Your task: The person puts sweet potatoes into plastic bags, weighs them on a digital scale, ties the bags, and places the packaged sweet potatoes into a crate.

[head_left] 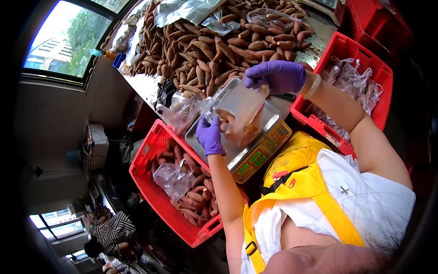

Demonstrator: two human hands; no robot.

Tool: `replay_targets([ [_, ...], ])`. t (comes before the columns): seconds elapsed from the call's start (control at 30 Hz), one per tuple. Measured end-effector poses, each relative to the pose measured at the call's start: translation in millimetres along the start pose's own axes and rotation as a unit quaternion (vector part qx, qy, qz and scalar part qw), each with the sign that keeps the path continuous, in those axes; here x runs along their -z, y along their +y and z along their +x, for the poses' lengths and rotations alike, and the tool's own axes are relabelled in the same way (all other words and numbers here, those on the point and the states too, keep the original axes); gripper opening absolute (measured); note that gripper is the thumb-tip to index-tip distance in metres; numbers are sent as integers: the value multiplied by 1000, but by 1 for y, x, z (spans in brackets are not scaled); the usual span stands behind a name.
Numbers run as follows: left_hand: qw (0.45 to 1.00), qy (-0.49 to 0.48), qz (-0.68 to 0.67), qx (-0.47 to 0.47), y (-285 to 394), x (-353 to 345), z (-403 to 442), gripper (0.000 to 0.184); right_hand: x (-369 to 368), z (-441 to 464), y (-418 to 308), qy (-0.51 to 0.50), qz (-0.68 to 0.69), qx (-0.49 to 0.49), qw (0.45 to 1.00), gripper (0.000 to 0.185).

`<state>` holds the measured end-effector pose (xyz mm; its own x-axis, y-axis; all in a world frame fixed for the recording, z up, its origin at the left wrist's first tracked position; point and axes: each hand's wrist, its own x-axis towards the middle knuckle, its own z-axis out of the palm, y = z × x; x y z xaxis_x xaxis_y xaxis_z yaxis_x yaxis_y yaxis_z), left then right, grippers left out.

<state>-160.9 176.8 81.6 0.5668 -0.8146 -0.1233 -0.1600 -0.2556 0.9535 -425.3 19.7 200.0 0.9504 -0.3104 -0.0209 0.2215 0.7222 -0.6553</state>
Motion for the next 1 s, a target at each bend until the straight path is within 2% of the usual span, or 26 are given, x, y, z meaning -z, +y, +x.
replay_targets([
  [0.07,996,73,-26,-34,-27,7,-9,15,10,-3,9,21,-26,17,999,24],
  [0.1,988,83,-122,-43,-22,7,-17,10,10,-2,9,20,-22,17,999,24],
  [0.17,982,41,-177,-41,30,16,-36,11,5,-2,8,-31,-144,89,985,25],
  [0.2,974,13,-221,-37,42,23,-39,14,-5,-2,6,-5,-219,95,971,27],
  [0.27,932,6,-357,-61,70,21,-51,19,-29,0,2,29,-294,155,943,27],
  [0.3,916,-12,-393,-80,89,22,-60,20,-37,-2,-3,29,-295,154,942,27],
  [0.37,913,-16,-393,-111,118,14,-87,20,-46,-8,-5,64,-226,89,968,28],
  [0.43,907,-37,-386,-161,128,7,-108,19,-28,-18,1,90,-250,69,962,29],
  [0.47,917,-49,-368,-146,123,5,-114,20,-17,-24,5,111,-278,54,952,30],
  [0.5,904,-73,-399,-131,115,4,-119,20,-8,-30,14,111,-239,65,962,33],
  [0.53,890,-98,-430,-118,103,5,-121,20,-3,-39,19,146,-167,42,974,26],
  [0.57,880,-80,-463,-61,82,12,-121,24,1,-49,23,158,-118,32,980,26],
  [0.6,880,-80,-464,-62,85,20,-120,24,4,-55,26,170,-68,22,983,26],
  [0.67,848,-122,-511,73,92,42,-122,42,7,-55,26,177,-88,31,980,26],
  [0.7,876,-124,-461,61,91,48,-119,54,4,-55,28,181,-110,40,976,26],
  [0.73,890,-96,-443,43,110,48,-123,54,-4,-51,26,180,-110,39,977,26],
  [0.8,927,-116,-350,-73,128,51,-121,51,-32,-37,19,105,-273,47,955,28],
  [0.83,926,-116,-351,-75,129,49,-116,51,-42,-32,16,91,-317,34,944,30],
  [0.9,945,-15,-314,-94,124,41,-105,52,-42,-13,22,88,-303,35,948,31],
  [0.93,945,-12,-313,-92,119,44,-104,52,-42,-6,25,102,-303,48,946,31],
  [1.0,905,-39,-389,-166,120,51,-94,53,-47,1,21,102,-297,63,947,31],
])
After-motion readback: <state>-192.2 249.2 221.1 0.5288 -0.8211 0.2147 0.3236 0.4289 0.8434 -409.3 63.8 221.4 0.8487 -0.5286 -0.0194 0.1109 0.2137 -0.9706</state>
